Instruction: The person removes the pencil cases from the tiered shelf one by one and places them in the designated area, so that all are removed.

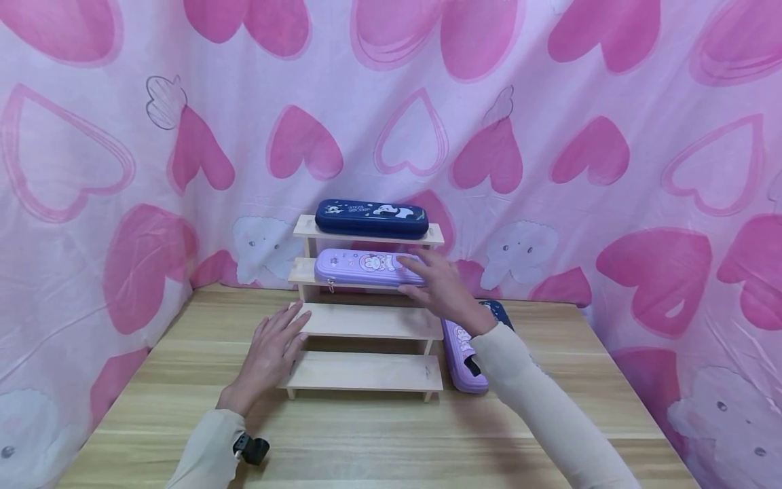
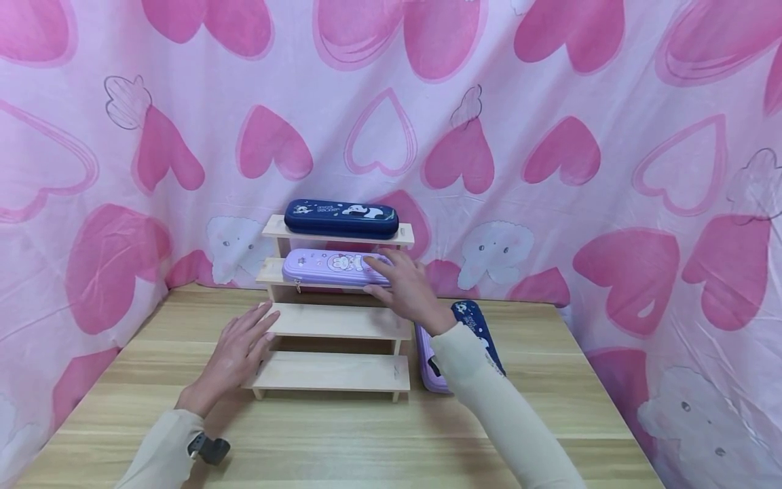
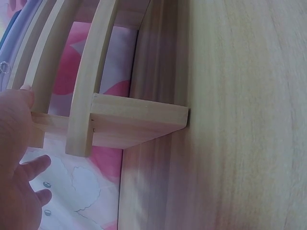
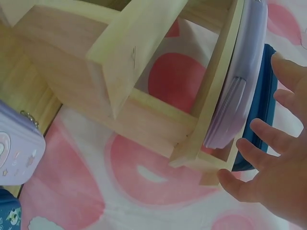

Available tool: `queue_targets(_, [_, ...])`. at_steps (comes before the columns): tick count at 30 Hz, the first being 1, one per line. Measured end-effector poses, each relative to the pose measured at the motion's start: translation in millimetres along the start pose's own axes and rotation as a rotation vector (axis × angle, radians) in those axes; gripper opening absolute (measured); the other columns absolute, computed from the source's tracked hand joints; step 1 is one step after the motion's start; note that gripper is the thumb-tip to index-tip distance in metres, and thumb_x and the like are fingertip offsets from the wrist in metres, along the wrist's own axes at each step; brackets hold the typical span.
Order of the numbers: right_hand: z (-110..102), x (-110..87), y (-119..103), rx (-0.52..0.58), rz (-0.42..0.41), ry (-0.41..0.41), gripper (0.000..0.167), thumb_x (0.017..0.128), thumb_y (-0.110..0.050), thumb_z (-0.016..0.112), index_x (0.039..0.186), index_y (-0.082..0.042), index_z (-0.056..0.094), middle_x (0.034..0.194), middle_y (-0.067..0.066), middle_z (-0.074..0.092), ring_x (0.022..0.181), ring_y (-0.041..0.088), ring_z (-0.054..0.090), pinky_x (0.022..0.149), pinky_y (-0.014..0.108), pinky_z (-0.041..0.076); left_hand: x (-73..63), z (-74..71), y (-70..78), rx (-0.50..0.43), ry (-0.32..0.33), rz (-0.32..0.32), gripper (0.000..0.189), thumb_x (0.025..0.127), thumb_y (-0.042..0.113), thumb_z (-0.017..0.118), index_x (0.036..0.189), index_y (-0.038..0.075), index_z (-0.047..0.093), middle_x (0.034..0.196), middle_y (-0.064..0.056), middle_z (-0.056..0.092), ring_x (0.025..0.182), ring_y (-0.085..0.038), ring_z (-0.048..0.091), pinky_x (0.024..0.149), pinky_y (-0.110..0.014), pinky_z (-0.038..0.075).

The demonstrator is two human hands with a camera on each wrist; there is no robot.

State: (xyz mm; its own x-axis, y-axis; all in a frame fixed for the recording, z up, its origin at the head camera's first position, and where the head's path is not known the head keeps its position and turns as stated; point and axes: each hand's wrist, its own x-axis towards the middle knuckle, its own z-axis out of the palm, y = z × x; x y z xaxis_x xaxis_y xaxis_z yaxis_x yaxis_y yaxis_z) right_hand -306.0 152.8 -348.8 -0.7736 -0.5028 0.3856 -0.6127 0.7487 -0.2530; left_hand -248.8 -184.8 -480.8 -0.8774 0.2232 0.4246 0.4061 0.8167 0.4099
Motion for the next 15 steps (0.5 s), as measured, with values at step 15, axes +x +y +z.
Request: queue_targets(15, [12, 16.6, -4, -0.032, -0.033, -0.036, 0.057, 0.093, -0.04, 0.069, 0.146, -0.023, 0.053, 0.152, 0.018, 0.046, 0.144, 0.038, 0.038, 0.114, 0.07, 0.027, -0.3, 0.8, 0.2, -0.01, -0.011, -0.016, 0.045, 0.104, 0.025, 0.052, 0.148, 0.015, 0.049, 0.161, -0.012, 0.036, 0.147, -0.041, 0.032, 0.119, -0.067, 0.016])
